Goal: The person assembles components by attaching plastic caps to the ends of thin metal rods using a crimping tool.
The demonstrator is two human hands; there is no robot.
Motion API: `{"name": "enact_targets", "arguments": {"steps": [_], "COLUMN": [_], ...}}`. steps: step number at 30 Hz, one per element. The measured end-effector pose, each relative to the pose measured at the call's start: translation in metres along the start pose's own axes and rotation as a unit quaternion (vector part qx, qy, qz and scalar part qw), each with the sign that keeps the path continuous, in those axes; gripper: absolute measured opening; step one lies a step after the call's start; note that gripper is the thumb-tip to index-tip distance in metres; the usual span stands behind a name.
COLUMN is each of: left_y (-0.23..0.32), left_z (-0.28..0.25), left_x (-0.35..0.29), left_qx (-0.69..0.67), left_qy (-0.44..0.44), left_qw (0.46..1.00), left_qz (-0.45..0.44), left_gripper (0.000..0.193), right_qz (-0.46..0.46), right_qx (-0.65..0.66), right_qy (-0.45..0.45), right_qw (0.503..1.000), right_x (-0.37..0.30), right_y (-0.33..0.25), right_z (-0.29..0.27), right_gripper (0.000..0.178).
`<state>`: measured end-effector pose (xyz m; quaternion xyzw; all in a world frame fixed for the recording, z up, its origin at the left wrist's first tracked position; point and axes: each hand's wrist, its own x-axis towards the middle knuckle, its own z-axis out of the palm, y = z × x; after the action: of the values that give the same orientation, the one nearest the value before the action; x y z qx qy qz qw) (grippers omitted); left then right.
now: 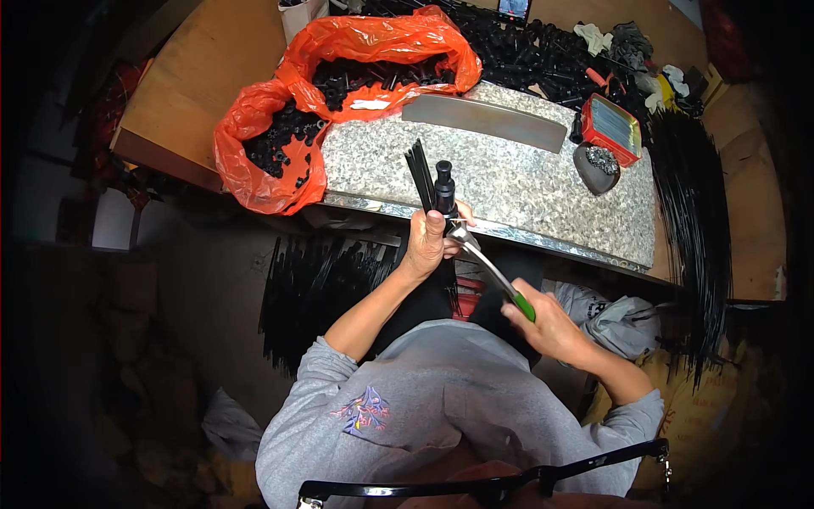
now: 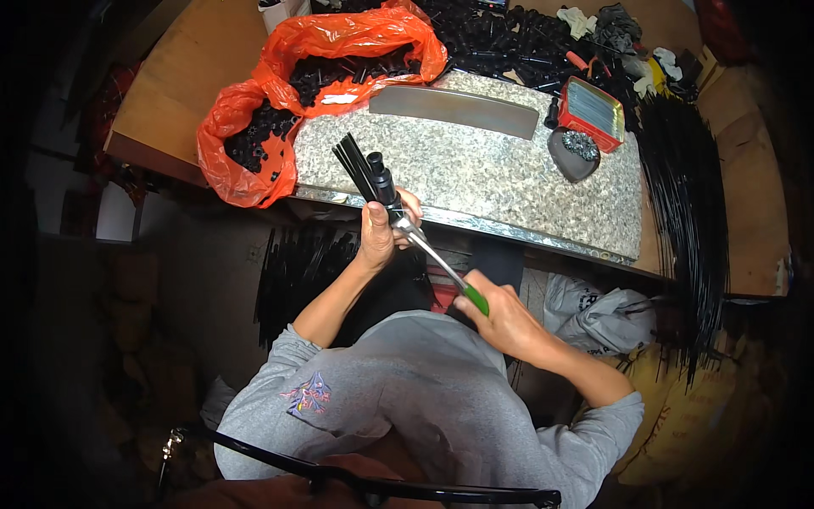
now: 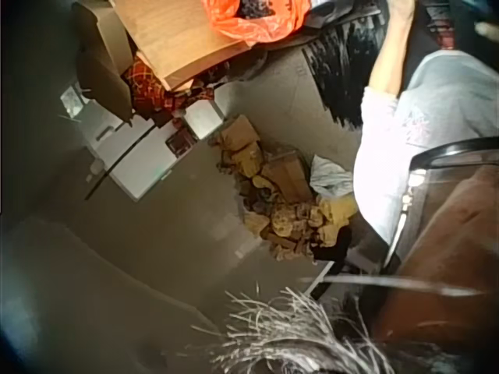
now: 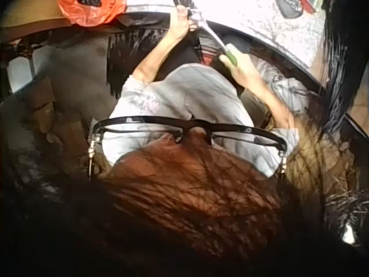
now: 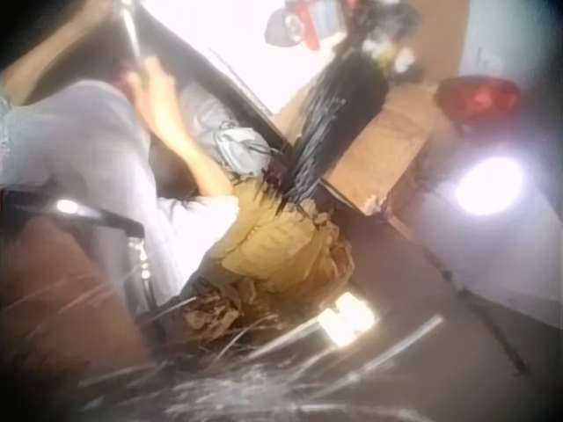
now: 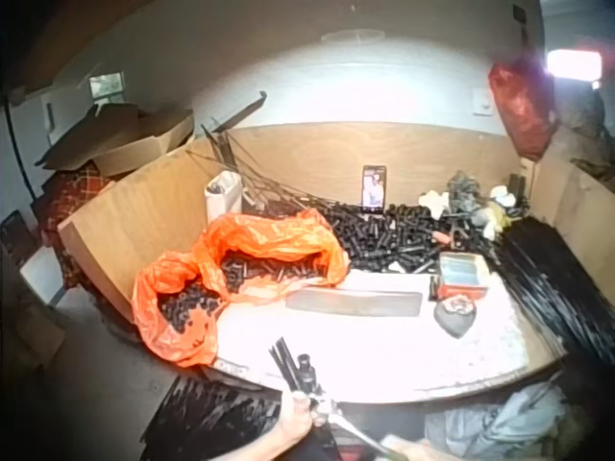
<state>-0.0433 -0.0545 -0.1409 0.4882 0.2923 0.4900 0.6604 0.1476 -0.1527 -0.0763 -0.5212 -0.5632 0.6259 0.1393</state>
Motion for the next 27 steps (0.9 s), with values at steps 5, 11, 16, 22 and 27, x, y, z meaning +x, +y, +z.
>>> {"name": "enact_targets", "arguments": {"steps": [5,11,16,22,27], "left_y": [0.004,0.003,0.006,0.007,0.002], "left_z": [0.0,0.008,0.015,0.021,0.017], "left_x": [0.0,-0.003,-0.006,-0.004,-0.001], "left_qx": [-0.034,-0.035,-0.014,0.003,-0.003], "left_qy": [-0.014,-0.04,-0.046,-0.018,-0.013], "left_qw": [0.999,0.998,0.999,1.0,1.0], "left_qz": [-0.009,-0.015,-0.006,-0.012,0.002], "left_gripper": [0.077,0.079,0.078,0.075,0.075], "right_qz": [-0.001,0.091,0.093,-0.055,0.044], "right_qx": [-0.024,0.162,0.005,-0.27,-0.009], "right_qy": [0.004,-0.128,-0.092,0.091,-0.021], "right_qw": [1.0,0.974,0.991,0.957,0.999], "right_x": [0.001,-0.012,-0.023,-0.024,-0.009], "right_y": [-0.008,-0.019,-0.041,-0.043,-0.015], "right_z": [-0.018,-0.038,-0.051,-0.043,-0.032], "right_gripper": [0.015,0.015,0.015,0.015,0.013]}}
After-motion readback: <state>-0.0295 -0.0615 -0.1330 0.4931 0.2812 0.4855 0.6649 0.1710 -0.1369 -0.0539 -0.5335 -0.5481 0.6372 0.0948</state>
